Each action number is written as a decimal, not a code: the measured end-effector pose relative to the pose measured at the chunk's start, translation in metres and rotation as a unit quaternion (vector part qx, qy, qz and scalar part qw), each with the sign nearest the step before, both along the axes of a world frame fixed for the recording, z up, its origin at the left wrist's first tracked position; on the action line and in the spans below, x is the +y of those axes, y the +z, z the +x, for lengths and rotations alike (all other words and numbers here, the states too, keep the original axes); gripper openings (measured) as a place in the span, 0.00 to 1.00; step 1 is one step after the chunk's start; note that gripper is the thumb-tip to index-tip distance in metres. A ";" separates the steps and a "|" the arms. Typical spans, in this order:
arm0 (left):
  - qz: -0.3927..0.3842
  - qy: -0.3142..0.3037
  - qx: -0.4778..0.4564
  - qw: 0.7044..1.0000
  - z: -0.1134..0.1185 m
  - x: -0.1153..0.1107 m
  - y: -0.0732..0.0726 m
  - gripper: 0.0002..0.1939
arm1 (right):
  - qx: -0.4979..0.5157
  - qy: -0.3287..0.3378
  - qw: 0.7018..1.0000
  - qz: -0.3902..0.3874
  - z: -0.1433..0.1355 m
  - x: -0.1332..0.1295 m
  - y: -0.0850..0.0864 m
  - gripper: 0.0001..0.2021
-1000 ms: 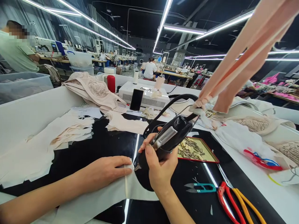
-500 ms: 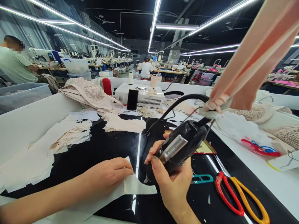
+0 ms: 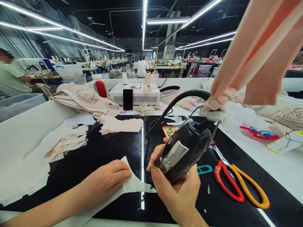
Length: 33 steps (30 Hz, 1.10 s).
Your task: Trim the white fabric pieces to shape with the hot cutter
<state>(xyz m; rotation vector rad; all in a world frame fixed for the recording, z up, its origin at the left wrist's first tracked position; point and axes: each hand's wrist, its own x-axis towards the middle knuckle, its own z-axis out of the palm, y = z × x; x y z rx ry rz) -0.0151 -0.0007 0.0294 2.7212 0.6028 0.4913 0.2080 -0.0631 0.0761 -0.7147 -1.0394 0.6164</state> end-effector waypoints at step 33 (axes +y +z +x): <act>0.272 -0.024 0.152 0.950 0.009 -0.025 0.000 0.29 | -0.002 -0.010 1.000 -0.014 -0.001 -0.002 0.001 0.21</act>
